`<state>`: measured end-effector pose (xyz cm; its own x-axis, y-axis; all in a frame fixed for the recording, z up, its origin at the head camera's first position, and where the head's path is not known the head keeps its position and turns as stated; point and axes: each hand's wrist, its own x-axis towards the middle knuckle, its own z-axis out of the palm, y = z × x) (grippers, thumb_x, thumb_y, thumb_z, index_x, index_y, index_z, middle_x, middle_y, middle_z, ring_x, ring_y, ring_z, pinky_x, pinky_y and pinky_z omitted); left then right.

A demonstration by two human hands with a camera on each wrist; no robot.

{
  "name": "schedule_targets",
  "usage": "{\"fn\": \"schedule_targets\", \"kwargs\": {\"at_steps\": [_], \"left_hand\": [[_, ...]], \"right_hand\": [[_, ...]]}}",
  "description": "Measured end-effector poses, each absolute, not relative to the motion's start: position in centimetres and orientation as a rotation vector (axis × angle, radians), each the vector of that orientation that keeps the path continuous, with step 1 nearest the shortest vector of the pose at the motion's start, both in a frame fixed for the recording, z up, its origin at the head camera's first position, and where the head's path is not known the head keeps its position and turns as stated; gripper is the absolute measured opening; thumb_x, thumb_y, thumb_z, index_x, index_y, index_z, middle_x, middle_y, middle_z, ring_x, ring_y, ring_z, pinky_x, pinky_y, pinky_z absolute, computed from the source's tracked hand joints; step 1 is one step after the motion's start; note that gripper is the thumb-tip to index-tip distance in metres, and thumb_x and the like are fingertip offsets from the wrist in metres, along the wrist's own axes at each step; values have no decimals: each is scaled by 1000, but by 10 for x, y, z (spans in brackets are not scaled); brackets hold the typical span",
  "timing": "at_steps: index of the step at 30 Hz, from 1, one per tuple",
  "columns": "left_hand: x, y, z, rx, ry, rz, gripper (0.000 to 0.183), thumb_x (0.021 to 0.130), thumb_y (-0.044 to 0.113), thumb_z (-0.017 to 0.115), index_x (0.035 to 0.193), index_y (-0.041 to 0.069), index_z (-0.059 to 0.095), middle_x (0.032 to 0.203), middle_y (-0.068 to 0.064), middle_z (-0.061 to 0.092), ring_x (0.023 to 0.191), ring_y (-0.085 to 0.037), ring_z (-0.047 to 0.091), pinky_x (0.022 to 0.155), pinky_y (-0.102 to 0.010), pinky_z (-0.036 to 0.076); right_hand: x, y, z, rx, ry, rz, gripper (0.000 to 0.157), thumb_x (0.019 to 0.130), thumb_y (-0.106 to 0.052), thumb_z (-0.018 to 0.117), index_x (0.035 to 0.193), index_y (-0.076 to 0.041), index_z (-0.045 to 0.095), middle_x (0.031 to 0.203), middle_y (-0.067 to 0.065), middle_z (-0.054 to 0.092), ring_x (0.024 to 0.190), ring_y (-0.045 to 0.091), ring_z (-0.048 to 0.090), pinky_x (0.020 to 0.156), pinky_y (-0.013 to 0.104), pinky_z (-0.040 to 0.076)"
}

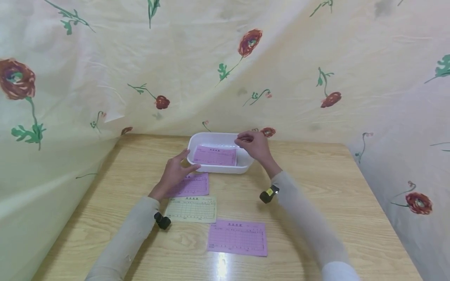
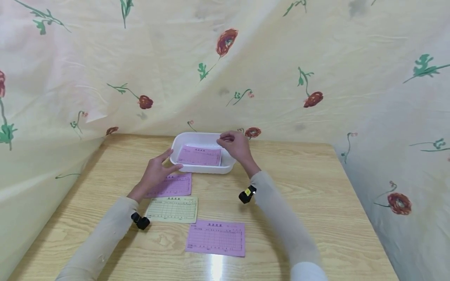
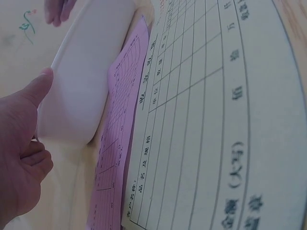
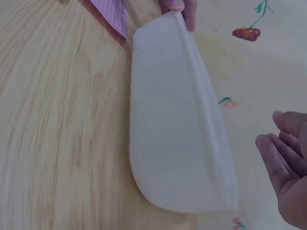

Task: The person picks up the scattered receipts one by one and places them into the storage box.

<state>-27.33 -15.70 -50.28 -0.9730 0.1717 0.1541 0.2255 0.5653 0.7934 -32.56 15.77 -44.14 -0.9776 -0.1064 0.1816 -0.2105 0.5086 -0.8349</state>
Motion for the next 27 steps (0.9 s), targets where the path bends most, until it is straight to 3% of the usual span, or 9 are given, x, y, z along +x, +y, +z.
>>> {"fn": "schedule_targets", "kwargs": {"at_steps": [4, 11, 22, 27], "left_hand": [[-274, -157, -503, -358, -2718, -1397, 90, 86, 48, 79, 153, 0, 42, 162, -22, 33, 152, -37, 29, 124, -53, 25], [-274, -156, -503, -351, -2718, -1402, 91, 86, 50, 79, 153, 2, 41, 162, -21, 33, 152, -35, 29, 125, -52, 25], [-273, -158, -505, -351, -2713, -1416, 94, 85, 52, 79, 154, 1, 40, 162, -21, 33, 152, -35, 29, 125, -51, 25], [-273, -157, -505, -352, -2711, -1432, 93, 85, 51, 79, 154, 2, 40, 162, -21, 33, 152, -33, 28, 125, -50, 24]], "right_hand": [[-307, 170, -428, 375, -2621, 1439, 28, 92, -25, 79, 111, -5, 75, 104, 11, 77, 93, 23, 74, 82, 33, 63], [-267, 185, -416, 452, -2601, 1459, 26, 91, -23, 80, 109, -5, 77, 103, 10, 77, 88, 20, 73, 73, 20, 60], [-202, 199, -424, 468, -2729, 1425, 31, 92, -29, 79, 114, -7, 76, 106, 3, 78, 92, 17, 74, 78, 27, 62], [-180, 206, -434, 454, -2760, 1439, 29, 91, -28, 80, 113, -9, 76, 111, 8, 77, 93, 17, 74, 78, 24, 62]]}}
